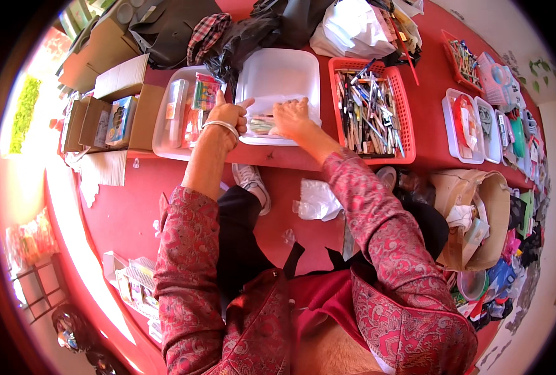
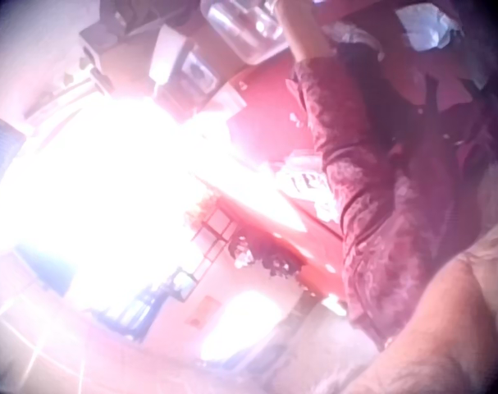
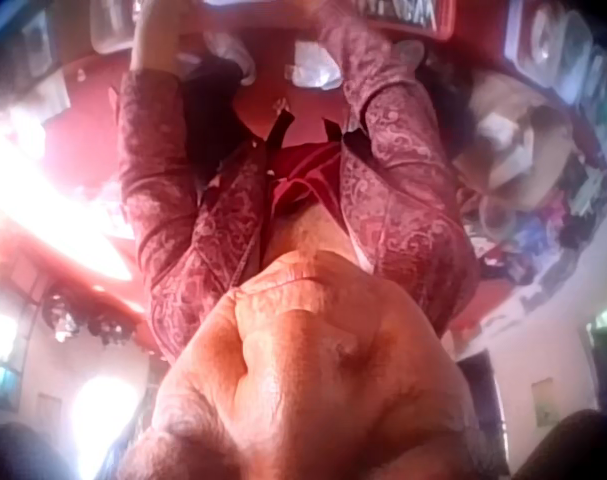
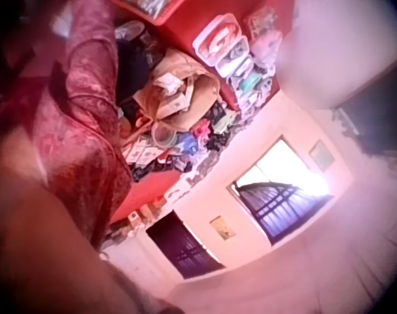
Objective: The person sorts pens and pencils from a red basket into a white plastic container. They handle the items one by one, occasionally placing them into a clear plastic bag before transferring them to the container. The person also briefly wipes the table surface with a white cloth.
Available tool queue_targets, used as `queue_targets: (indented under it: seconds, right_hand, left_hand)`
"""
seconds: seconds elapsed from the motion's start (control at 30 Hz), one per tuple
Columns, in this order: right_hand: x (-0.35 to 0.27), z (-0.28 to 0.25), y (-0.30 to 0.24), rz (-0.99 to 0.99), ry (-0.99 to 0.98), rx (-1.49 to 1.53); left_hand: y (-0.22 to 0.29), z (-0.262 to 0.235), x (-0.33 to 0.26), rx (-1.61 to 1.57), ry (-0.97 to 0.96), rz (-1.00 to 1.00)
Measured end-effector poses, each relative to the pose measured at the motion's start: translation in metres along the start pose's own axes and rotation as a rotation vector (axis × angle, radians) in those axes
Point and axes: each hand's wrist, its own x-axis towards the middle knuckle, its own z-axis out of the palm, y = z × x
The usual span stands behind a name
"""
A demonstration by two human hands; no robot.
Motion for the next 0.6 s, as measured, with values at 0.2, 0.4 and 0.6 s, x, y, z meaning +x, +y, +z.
queue_targets:
  seconds: [0.2,0.4,0.6]
  right_hand:
    - [-0.028,-0.035,0.044,-0.411,0.019,0.142]
    - [-0.051,-0.054,0.079,-0.462,-0.182,-0.214]
    - [-0.028,-0.097,0.076,-0.429,0.315,-0.341]
  left_hand:
    - [-0.006,-0.012,-0.002,0.394,0.098,0.026]
    - [-0.006,-0.003,-0.003,1.067,0.224,0.314]
    - [0.009,-0.021,0.021,0.954,0.305,0.535]
